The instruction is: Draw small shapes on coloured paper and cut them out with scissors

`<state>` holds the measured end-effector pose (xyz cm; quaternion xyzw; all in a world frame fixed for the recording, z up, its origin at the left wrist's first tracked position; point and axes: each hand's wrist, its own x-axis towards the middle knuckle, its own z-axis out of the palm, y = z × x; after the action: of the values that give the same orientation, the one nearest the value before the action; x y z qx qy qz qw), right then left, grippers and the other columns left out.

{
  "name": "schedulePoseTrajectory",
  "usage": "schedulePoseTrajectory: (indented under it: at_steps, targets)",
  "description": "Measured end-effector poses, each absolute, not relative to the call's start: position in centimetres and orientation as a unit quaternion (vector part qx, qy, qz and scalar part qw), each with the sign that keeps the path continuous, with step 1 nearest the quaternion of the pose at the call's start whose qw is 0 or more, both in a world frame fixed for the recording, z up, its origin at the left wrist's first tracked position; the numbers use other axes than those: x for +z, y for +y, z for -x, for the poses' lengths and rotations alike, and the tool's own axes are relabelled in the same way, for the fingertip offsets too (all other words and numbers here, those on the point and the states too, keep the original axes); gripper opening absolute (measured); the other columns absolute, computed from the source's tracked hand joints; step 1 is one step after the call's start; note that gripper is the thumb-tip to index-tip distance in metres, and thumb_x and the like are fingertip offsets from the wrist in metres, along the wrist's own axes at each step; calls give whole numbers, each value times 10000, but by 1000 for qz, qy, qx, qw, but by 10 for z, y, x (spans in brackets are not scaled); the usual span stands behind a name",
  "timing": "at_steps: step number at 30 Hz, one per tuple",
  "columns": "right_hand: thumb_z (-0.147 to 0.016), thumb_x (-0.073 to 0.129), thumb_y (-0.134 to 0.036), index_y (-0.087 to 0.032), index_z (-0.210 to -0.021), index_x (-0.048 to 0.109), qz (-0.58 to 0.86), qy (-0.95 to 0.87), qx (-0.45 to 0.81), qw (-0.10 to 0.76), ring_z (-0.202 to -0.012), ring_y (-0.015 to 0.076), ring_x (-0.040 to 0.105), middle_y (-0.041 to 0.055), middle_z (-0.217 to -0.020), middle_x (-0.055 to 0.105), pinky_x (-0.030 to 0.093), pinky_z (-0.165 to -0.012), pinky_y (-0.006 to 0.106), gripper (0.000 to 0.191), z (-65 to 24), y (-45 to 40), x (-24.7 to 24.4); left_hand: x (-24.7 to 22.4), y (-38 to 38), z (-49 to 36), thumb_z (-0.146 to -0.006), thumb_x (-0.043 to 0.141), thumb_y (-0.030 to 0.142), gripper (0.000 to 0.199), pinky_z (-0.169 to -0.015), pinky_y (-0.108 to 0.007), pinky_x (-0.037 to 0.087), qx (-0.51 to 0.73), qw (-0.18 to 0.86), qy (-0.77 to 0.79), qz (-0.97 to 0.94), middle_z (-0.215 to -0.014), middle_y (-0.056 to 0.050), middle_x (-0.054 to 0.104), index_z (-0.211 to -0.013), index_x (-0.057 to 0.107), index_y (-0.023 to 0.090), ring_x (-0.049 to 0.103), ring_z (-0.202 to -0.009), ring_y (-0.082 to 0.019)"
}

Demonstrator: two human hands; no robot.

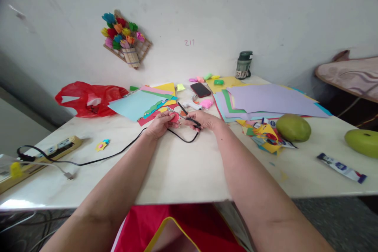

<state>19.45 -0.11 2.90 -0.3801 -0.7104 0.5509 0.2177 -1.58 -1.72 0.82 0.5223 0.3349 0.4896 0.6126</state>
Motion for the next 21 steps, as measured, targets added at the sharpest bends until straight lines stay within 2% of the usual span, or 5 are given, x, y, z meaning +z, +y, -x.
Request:
schedulePoseTrajectory:
  at_steps: [10,21]
  targets:
    - [-782,672,-366,-158,-775,570,372,-717,547,218,-362,55,451,-39,-512,547,321,-338,173,231,-196,5,22,8,-17,16,-661,782,377,329,-602,-270,529,484,609,339,-529,-678,-49,694,-741,571,137,660,-552,-155]
    - [-754,701,-340,-162,-768,561,377,-713,550,218,-354,54,449,-46,-483,540,296,-327,170,226,-194,0,28,9,-18,16,-671,778,369,317,-597,-273,516,482,610,340,-529,-670,-60,692,-739,584,127,657,-554,-160]
